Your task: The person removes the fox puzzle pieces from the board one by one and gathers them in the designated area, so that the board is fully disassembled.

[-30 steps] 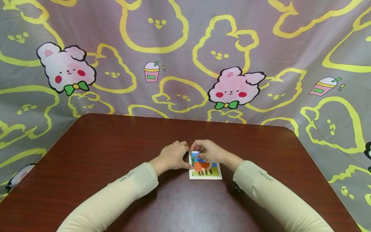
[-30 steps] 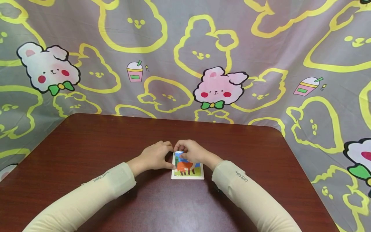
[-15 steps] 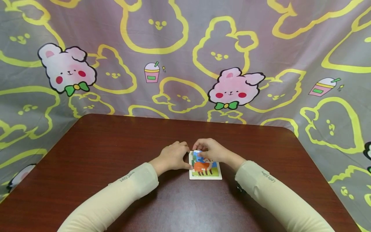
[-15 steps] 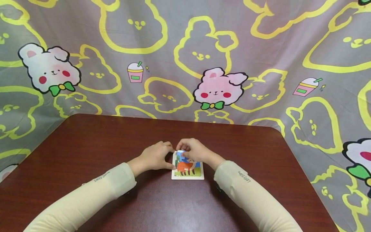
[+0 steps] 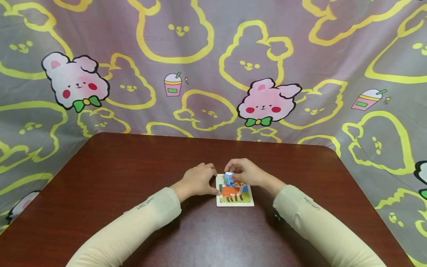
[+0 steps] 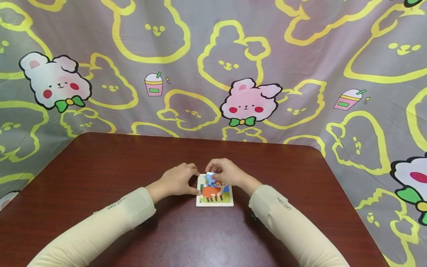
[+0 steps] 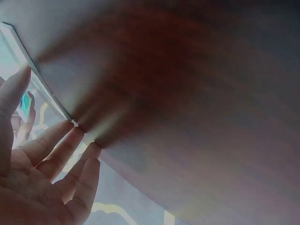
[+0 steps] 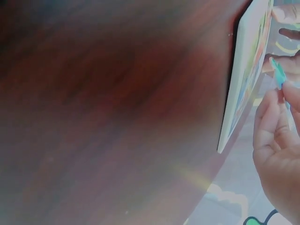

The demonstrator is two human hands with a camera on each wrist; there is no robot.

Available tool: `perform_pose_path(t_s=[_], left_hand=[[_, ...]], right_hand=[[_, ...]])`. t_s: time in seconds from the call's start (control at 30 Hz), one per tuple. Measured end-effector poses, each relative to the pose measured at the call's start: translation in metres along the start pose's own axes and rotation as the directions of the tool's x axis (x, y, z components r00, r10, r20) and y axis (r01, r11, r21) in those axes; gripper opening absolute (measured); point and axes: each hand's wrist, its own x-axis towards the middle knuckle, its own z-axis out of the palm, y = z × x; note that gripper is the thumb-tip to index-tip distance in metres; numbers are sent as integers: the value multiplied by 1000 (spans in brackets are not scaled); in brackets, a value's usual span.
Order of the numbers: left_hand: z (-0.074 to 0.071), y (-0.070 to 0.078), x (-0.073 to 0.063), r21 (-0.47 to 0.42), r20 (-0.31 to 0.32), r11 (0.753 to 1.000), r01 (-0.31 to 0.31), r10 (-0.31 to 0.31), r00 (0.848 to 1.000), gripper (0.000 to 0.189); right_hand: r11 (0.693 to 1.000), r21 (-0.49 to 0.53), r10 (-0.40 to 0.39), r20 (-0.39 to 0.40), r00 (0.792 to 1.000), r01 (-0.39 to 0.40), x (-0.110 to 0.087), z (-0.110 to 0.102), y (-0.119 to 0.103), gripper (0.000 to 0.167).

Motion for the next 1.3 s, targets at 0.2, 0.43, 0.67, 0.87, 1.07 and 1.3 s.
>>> perform_pose_path(t_s=[0.2, 0.43, 0.67, 0.87, 1.07, 1.3], left_hand=[[0, -2, -3, -33, 10, 999, -17, 17, 1000, 68], [-2, -6, -12, -93, 32, 994, -62, 65, 997, 87], [2, -8, -19, -95, 81, 991, -96, 104, 991, 101], [6, -10, -22, -95, 115, 991, -93, 104, 988, 102], [8, -10, -22, -71, 119, 993, -91, 99, 988, 102], [9, -9, -21, -63, 128, 995, -82, 89, 988, 102]], right_hand=[[999, 38, 1, -10, 1000, 0, -7, -7, 3, 17], [998, 60, 9, -55, 998, -6, -17, -17, 14, 18], [998, 64, 32, -77, 997, -27, -26, -23, 25, 18], [992, 111, 63, -61, 996, -56, -35, -32, 31, 20], [992, 109, 71, -77, 994, -62, -45, -43, 42, 20], [992, 85, 96, -92, 991, -88, -57, -53, 50, 21]])
